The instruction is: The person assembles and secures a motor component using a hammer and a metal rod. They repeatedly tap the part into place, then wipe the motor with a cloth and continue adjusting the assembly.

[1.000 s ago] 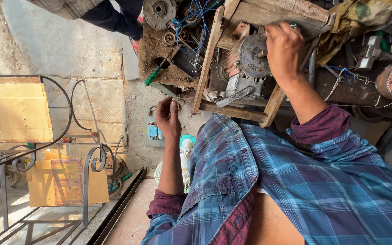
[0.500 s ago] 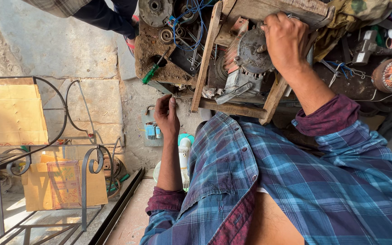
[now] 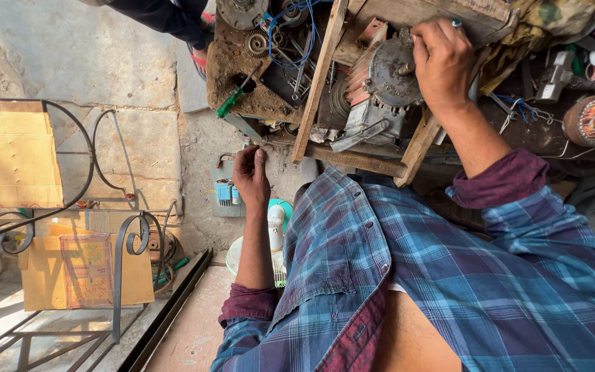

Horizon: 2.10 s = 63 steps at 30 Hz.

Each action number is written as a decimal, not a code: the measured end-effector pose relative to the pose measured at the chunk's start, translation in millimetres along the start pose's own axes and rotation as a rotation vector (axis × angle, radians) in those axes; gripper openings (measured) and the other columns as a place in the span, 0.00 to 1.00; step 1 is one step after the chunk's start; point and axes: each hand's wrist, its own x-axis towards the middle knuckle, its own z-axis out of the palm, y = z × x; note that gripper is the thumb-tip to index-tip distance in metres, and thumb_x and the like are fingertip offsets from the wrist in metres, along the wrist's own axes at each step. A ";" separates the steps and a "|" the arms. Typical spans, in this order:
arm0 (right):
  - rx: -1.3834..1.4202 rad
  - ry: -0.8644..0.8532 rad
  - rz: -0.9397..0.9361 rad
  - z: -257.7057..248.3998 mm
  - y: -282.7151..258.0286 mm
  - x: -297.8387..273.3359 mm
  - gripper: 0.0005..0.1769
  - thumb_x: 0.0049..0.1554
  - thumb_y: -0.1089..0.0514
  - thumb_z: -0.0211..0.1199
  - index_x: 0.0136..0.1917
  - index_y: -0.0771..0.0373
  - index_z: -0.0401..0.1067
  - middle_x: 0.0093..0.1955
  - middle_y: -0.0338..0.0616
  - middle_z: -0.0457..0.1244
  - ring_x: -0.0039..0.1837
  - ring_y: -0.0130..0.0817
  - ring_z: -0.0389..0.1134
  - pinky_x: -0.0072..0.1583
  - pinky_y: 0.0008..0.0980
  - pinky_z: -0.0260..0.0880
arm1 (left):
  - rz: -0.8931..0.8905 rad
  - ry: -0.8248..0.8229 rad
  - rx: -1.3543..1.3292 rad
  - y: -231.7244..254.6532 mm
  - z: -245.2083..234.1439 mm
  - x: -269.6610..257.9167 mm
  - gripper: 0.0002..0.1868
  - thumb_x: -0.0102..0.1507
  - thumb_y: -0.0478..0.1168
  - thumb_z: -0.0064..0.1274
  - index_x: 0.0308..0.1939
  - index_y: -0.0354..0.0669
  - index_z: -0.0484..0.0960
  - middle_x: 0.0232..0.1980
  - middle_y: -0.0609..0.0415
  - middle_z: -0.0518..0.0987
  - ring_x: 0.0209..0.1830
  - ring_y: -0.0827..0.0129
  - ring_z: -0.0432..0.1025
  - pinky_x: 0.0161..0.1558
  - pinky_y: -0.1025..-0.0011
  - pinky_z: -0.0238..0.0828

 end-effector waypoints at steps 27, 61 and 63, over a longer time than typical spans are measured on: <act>0.031 0.012 0.113 -3.8 -10.4 7.4 0.04 0.62 0.69 0.72 0.49 0.64 0.79 0.49 0.44 0.72 0.50 0.33 0.74 0.53 0.33 0.74 | -0.002 0.032 0.001 -30.0 4.2 13.7 0.10 0.71 0.40 0.55 0.49 0.34 0.81 0.41 0.58 0.80 0.41 0.78 0.73 0.47 0.79 0.71; 0.052 -0.111 0.047 -31.2 -11.2 30.3 0.03 0.60 0.68 0.70 0.45 0.63 0.80 0.46 0.44 0.73 0.46 0.36 0.76 0.52 0.34 0.76 | -0.008 0.008 0.015 -35.4 8.5 12.9 0.12 0.70 0.43 0.56 0.44 0.34 0.81 0.35 0.59 0.79 0.34 0.79 0.70 0.38 0.79 0.68; 0.006 -0.151 0.062 -30.8 -11.9 36.4 0.03 0.59 0.68 0.70 0.44 0.63 0.80 0.44 0.44 0.72 0.44 0.37 0.76 0.50 0.35 0.75 | 0.001 0.000 0.021 -35.6 8.7 13.2 0.12 0.70 0.43 0.56 0.44 0.34 0.81 0.35 0.59 0.79 0.34 0.80 0.70 0.38 0.79 0.68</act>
